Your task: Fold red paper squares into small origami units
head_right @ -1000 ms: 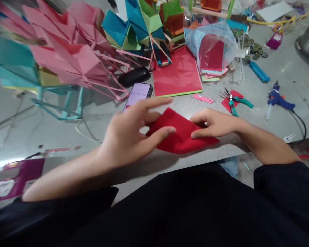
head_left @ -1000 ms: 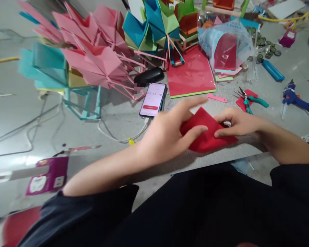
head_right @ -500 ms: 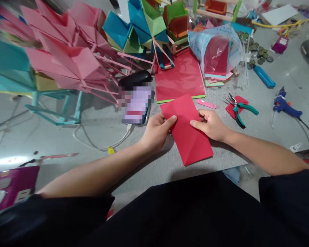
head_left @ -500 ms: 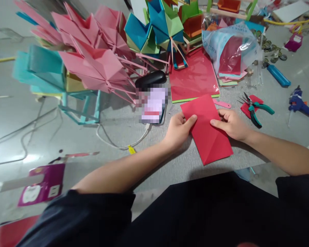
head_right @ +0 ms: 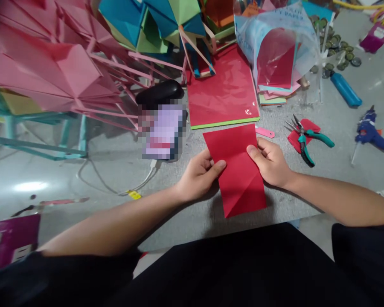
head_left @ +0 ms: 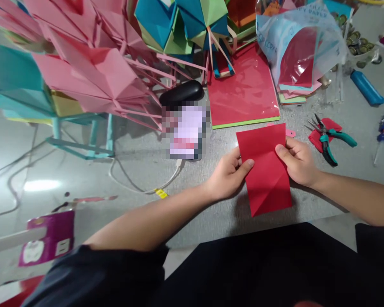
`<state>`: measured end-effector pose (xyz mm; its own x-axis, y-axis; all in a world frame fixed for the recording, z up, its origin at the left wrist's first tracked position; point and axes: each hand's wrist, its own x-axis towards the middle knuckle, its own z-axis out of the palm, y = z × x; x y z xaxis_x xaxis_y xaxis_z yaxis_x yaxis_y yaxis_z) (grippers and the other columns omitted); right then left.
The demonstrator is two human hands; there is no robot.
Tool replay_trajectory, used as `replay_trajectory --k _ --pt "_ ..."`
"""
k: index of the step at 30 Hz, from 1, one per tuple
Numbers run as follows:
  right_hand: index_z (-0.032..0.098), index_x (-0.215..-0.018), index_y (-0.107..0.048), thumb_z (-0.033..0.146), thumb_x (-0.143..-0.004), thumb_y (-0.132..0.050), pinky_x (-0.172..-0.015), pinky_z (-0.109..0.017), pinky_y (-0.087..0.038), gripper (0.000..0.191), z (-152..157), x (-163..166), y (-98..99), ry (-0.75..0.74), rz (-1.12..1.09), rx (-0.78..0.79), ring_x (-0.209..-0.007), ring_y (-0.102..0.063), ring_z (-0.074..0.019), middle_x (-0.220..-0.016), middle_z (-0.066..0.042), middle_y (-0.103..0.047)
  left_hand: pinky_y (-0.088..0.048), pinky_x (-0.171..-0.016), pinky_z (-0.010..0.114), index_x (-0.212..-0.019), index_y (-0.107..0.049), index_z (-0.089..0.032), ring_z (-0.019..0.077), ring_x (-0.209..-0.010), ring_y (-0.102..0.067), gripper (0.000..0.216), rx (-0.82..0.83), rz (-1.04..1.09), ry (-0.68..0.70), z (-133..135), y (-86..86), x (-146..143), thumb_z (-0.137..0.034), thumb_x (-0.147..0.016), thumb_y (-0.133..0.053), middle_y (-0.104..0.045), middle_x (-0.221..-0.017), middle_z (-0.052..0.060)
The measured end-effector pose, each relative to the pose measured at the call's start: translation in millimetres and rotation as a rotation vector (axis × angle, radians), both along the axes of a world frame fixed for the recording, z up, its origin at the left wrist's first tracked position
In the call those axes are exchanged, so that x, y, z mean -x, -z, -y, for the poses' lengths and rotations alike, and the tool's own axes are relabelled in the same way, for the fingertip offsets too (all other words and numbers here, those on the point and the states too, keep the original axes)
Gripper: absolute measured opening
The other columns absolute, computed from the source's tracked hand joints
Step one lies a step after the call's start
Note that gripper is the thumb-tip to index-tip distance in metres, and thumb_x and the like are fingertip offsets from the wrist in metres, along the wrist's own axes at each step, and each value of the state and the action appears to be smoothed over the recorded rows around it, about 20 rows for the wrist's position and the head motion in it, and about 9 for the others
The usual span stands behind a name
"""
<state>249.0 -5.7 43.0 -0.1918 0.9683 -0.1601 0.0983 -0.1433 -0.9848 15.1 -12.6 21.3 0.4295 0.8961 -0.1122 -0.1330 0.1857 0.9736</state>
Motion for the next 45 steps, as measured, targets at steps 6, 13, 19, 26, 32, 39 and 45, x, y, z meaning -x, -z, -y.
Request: replay_trajectory --k 6,13,19,26,32,39,45 --pt "0.027 -0.106 -0.075 0.053 -0.100 -0.085 -0.062 -0.032 -0.056 0.028 1.4 -2.1 -1.4 -0.105 -0.056 -0.002 -0.068 -0.068 -0.0183 -0.080 0.001 -0.075 -0.070 -0.087 0.036 -0.124 -0.084 -0.021 0.0261 -0.101 -0.086 0.049 -0.002 -0.015 -0.139 -0.7 -1.1 3.8 -0.066 -0.106 -0.080 -0.090 -0.115 0.010" --pt "0.027 -0.099 -0.090 0.032 -0.108 -0.074 -0.050 -0.027 -0.041 0.019 -2.9 -10.8 3.3 -0.117 -0.132 -0.056 -0.054 -0.055 -0.0123 -0.068 0.002 -0.071 -0.063 -0.069 0.026 -0.095 -0.090 -0.022 0.0173 -0.076 -0.078 0.033 0.041 0.020 -0.220 -9.5 -5.0 12.2 -0.055 -0.094 -0.095 -0.086 -0.090 0.006" --pt "0.035 -0.135 -0.088 0.019 -0.117 -0.060 -0.068 -0.030 -0.051 0.037 -9.0 -20.2 -0.6 -0.337 -0.129 -0.298 -0.079 -0.067 -0.0145 -0.097 -0.002 -0.078 -0.061 -0.063 0.023 -0.095 -0.090 -0.024 0.0152 -0.072 -0.076 0.018 0.060 0.040 -0.272 -12.6 -8.7 17.1 -0.043 -0.096 -0.091 -0.086 -0.089 0.004" --pt "0.031 -0.128 -0.088 0.019 -0.109 -0.078 -0.066 -0.029 -0.052 0.024 -12.0 -14.4 -3.7 -0.231 0.060 -0.379 -0.080 -0.064 -0.0149 -0.099 -0.002 -0.072 -0.050 -0.051 0.025 -0.114 -0.088 -0.022 0.0143 -0.063 -0.068 0.033 0.014 0.100 -0.201 -7.1 -4.5 20.1 -0.051 -0.104 -0.076 -0.083 -0.091 0.005" --pt "0.027 -0.120 -0.088 0.019 -0.097 -0.085 -0.060 -0.026 -0.050 0.025 -10.2 3.7 1.2 -0.026 0.072 -0.306 -0.068 -0.056 -0.0097 -0.097 0.001 -0.073 -0.060 -0.055 0.028 -0.155 -0.051 -0.030 0.0166 -0.061 -0.073 0.075 0.055 0.022 -0.199 0.2 1.2 12.0 -0.046 -0.097 -0.096 -0.078 -0.088 -0.004" --pt "0.020 -0.115 -0.079 0.037 -0.085 -0.095 -0.063 -0.026 -0.051 0.038 -18.6 12.8 4.9 -0.096 -0.080 -0.005 -0.069 -0.058 -0.0114 -0.088 0.001 -0.072 -0.070 -0.067 0.032 -0.146 -0.053 -0.032 0.0189 -0.075 -0.081 0.075 -0.108 -0.056 -0.441 -4.7 11.1 10.2 -0.056 -0.092 -0.101 -0.079 -0.093 -0.002" --pt "0.019 -0.097 -0.079 0.038 -0.090 -0.085 -0.061 -0.026 -0.047 0.021 -18.3 9.5 7.4 -0.068 -0.082 -0.018 -0.065 -0.056 -0.0119 -0.077 0.001 -0.068 -0.061 -0.054 0.023 -0.138 -0.062 -0.030 0.0121 -0.063 -0.071 0.057 -0.240 -0.132 -0.471 -1.2 18.2 12.3 -0.042 -0.095 -0.097 -0.076 -0.097 -0.001"
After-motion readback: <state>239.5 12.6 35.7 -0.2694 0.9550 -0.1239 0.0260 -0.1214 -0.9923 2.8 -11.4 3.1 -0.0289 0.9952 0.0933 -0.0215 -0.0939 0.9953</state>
